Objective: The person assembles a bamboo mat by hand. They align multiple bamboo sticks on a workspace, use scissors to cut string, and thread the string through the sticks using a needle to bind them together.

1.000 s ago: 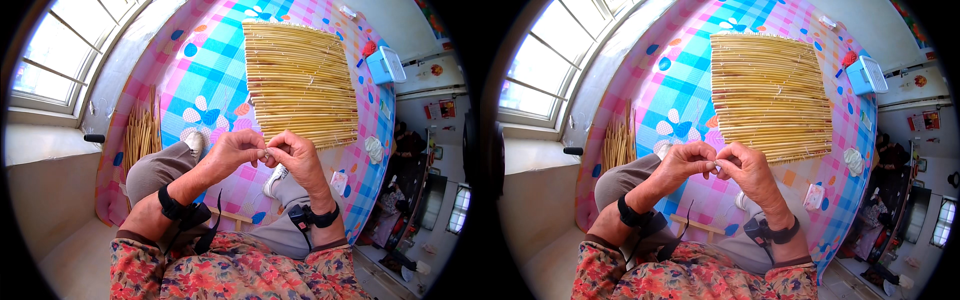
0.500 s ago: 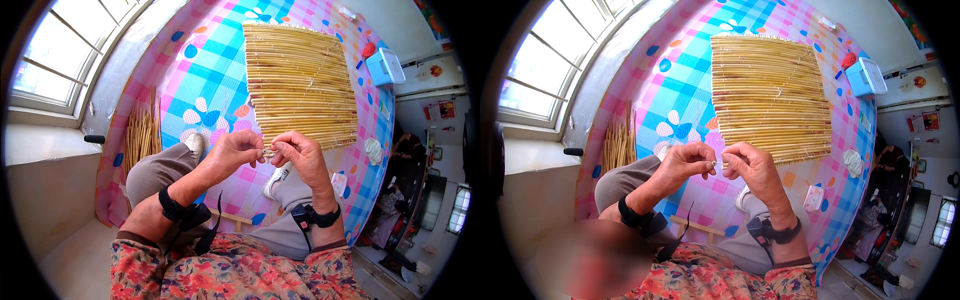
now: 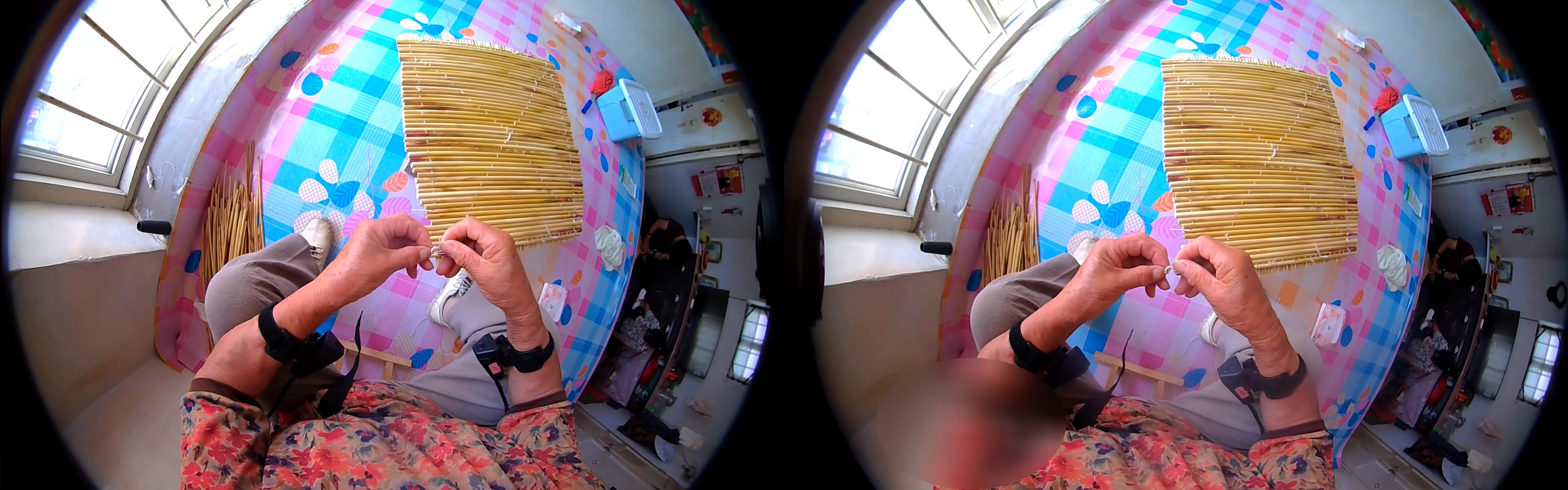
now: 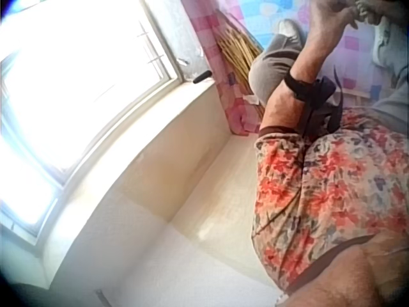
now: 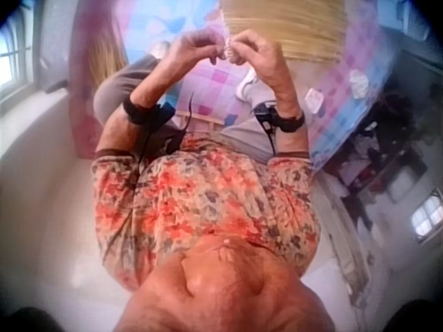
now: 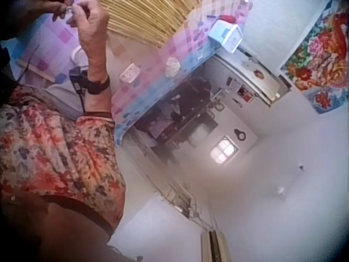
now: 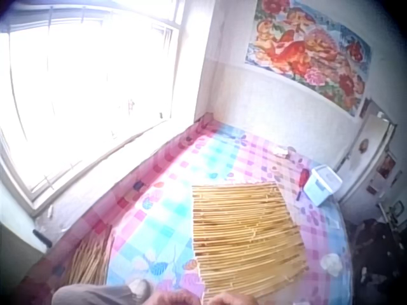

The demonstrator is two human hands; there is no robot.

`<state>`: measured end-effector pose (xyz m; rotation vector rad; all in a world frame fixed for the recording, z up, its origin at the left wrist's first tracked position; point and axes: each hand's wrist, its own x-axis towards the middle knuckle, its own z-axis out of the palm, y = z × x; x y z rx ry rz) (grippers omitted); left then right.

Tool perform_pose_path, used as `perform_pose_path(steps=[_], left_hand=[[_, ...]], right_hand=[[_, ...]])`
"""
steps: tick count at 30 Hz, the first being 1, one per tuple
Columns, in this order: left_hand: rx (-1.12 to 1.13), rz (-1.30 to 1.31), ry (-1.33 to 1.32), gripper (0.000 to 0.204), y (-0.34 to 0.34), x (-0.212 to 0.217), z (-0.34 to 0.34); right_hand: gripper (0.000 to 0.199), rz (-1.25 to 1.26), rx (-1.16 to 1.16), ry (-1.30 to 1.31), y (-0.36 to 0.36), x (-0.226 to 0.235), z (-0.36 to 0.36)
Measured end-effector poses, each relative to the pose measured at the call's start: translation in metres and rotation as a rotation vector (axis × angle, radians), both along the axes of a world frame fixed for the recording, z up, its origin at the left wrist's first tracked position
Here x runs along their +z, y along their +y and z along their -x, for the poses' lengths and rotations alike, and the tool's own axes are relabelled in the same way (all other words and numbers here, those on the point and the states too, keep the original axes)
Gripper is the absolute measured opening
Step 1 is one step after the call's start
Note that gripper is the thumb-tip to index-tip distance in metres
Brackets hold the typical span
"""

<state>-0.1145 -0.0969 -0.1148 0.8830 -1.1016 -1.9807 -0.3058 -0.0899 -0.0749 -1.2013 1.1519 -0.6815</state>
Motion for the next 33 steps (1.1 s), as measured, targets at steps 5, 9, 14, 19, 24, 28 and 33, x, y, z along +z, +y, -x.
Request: perform_pose_path(steps=[5, 9, 14, 19, 24, 28, 33], left_hand=[[0.017, -0.030, 0.081, 0.006, -0.0013, -0.0003, -0.0007], [0.023, -0.056, 0.101, 0.008, -0.0011, -0.0002, -0.0033], [0.024, -0.092, 0.126, 0.010, -0.0009, 0.0009, -0.0045], [0.023, -0.089, 0.097, 0.011, -0.0007, 0.0037, -0.0051], [0.053, -0.052, 0.016, 0.013, -0.0007, 0.0077, -0.0026], [-0.032, 0.011, -0.168, 0.014, -0.0004, 0.0024, -0.0066], [-0.030, 0.020, -0.244, 0.011, -0.0001, 0.0085, -0.0055]], right_hand=[[0.011, -0.039, -0.025, -0.068, -0.0013, -0.0002, -0.0002], [0.011, -0.035, -0.027, -0.105, -0.0018, -0.0022, -0.0015], [0.012, -0.030, -0.005, -0.108, -0.0015, -0.0060, 0.0002], [0.012, -0.026, -0.017, -0.085, -0.0009, -0.0053, -0.0033], [0.012, -0.003, -0.102, -0.097, -0.0026, -0.0069, -0.0010], [0.014, -0.061, -0.165, -0.119, -0.0058, -0.0063, 0.0012], [0.026, 0.281, -0.165, -0.053, -0.0053, -0.0047, -0.0062]])
